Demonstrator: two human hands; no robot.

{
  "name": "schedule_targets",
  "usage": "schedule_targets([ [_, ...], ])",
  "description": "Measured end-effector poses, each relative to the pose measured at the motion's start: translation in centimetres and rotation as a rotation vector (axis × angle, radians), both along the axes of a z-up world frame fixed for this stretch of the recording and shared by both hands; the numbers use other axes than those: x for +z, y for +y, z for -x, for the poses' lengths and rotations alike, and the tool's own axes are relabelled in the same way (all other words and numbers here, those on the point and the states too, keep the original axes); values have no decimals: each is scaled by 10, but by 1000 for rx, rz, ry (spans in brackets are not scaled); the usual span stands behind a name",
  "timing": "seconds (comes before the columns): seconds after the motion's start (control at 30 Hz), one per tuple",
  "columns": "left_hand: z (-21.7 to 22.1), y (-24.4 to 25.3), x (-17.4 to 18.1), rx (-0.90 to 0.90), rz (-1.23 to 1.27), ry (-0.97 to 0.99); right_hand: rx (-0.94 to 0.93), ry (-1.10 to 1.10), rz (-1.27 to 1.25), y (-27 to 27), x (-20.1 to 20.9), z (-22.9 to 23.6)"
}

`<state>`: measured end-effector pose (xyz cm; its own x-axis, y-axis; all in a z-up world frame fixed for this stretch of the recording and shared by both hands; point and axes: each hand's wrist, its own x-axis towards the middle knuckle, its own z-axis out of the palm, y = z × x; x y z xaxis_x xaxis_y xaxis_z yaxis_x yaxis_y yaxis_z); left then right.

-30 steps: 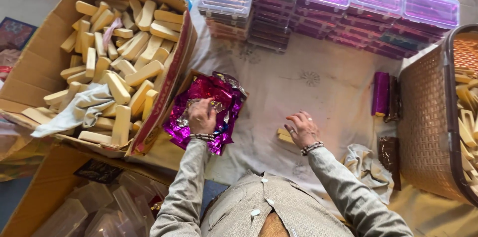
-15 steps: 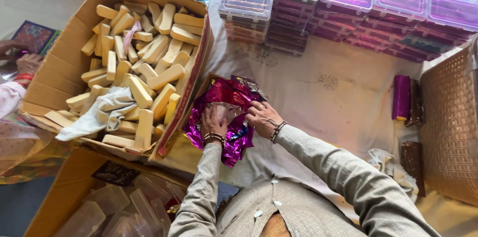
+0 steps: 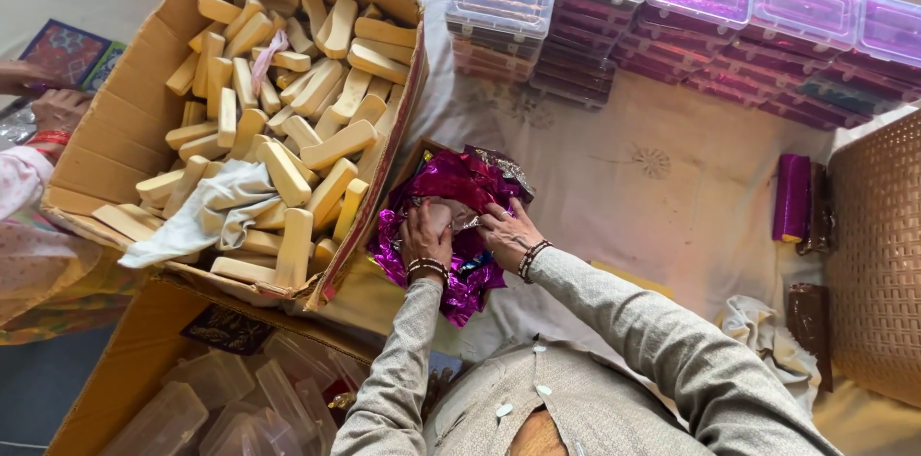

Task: Wiping rectangular blocks with a cloth and wrapping them in silver and purple foil.

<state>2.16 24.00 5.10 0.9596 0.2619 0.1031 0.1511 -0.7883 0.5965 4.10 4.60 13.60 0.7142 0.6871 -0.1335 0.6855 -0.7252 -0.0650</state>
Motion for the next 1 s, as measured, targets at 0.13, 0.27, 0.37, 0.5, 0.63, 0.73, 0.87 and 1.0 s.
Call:
schedule_targets([
  [0.13,2,0,1,14,-12,-58,22,-79,-46,-2,12,6],
  [0.27,5,-1,10,59,-1,-136,-31,-198,-50,-17,19,13],
  [0.37,5,-1,11,75,18,-153,-83,-272,-55,-37,19,17],
  [0.5,4,0,6,58,-3,-154,-183,-311,-66,-70,26,26],
  [0.63,2,1,5,45,-39,-141,-279,-335,-108,-111,40,44],
  [0.73,1,0,3,38,-45,-109,-397,-349,-119,-150,30,56],
  [0.87,-2,2,-8,28,-66,-83,-571,-294,-124,-193,10,77],
  [1.0,-3,5,-12,22,-106,-108,-688,-230,-118,-221,-10,101],
])
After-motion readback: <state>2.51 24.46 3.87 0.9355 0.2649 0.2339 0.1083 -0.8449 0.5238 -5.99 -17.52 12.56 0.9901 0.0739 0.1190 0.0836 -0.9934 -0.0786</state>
